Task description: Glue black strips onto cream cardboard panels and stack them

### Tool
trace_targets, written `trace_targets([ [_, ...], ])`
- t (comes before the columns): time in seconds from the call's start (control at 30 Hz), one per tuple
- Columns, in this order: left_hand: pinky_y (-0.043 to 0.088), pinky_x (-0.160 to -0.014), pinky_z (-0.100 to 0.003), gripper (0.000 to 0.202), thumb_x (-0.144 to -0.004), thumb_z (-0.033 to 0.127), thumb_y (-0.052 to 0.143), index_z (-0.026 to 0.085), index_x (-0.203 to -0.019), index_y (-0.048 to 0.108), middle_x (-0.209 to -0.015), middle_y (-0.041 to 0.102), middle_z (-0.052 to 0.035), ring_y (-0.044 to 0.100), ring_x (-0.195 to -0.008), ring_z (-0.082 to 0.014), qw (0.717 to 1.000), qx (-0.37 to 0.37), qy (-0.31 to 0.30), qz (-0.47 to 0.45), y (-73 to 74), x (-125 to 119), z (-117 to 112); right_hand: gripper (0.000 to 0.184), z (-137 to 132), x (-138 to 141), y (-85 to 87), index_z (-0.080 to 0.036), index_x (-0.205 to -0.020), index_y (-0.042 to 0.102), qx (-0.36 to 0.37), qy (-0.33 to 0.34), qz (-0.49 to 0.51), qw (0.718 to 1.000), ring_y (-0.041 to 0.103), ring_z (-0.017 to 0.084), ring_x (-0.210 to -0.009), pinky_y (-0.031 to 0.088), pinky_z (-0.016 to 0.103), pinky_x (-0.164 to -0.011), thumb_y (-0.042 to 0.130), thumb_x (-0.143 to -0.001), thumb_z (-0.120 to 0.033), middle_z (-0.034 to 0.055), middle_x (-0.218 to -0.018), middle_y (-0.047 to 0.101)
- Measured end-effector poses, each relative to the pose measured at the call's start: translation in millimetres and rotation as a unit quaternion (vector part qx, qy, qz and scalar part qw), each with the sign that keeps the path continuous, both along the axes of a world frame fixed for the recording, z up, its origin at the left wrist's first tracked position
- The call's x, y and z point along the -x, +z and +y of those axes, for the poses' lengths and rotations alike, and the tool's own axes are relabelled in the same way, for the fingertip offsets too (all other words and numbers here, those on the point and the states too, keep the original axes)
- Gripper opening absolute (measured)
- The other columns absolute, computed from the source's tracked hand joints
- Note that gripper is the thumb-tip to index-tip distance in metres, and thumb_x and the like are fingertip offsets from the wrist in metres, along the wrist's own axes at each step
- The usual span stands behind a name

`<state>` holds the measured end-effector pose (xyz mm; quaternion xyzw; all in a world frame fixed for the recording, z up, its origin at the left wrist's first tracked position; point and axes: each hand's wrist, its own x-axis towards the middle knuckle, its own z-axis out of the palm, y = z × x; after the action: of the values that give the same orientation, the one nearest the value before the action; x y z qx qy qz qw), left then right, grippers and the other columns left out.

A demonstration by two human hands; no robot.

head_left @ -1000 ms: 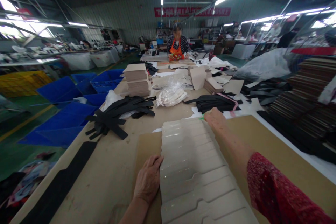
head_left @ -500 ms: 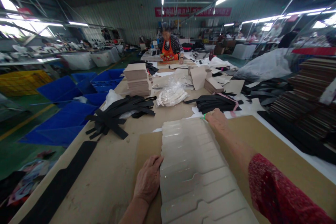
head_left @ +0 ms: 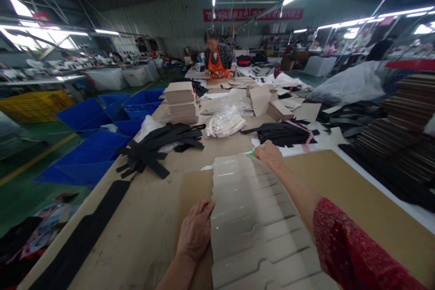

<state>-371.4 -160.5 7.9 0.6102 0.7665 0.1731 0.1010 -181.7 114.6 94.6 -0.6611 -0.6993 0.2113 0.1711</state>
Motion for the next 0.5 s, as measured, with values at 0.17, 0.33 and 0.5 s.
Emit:
trace_targets([
  [0.17, 0.040, -0.103, -0.030, 0.044, -0.090, 0.010, 0.039, 0.025, -0.127, 0.059, -0.126, 0.058, -0.0039, 0.052, -0.115, -0.0179, 1.000, -0.002, 0.002, -0.001, 1.7, -0.7, -0.2, 0.046, -1.2, 10.7, -5.8, -0.015, -0.113, 0.056, 0.006, 0.001, 0.023, 1.000, 0.062, 0.033, -0.103, 0.046, 0.038, -0.082, 0.062, -0.074, -0.040, 0.0168, -0.107, 0.067],
  [0.33, 0.040, -0.103, -0.029, 0.044, -0.090, 0.009, 0.040, 0.026, -0.126, 0.059, -0.124, 0.059, -0.0028, 0.052, -0.114, -0.0170, 1.000, -0.005, 0.001, -0.002, 2.3, -1.4, -2.5, 0.049, -1.1, 17.1, -11.1, -0.015, -0.111, 0.057, 0.017, -0.012, 0.059, 0.998, 0.063, 0.034, -0.104, 0.047, 0.040, -0.082, 0.066, -0.070, -0.042, 0.0180, -0.110, 0.067],
  [0.5, 0.041, -0.102, -0.029, 0.044, -0.089, 0.009, 0.041, 0.025, -0.126, 0.059, -0.125, 0.058, -0.0034, 0.052, -0.114, -0.0176, 1.000, -0.006, 0.000, 0.000, 2.8, -1.3, -1.6, 0.050, -2.5, 22.4, -21.7, -0.015, -0.106, 0.060, 0.021, -0.026, 0.129, 0.991, 0.065, 0.034, -0.099, 0.049, 0.037, -0.075, 0.069, -0.067, -0.045, 0.0171, -0.106, 0.069],
])
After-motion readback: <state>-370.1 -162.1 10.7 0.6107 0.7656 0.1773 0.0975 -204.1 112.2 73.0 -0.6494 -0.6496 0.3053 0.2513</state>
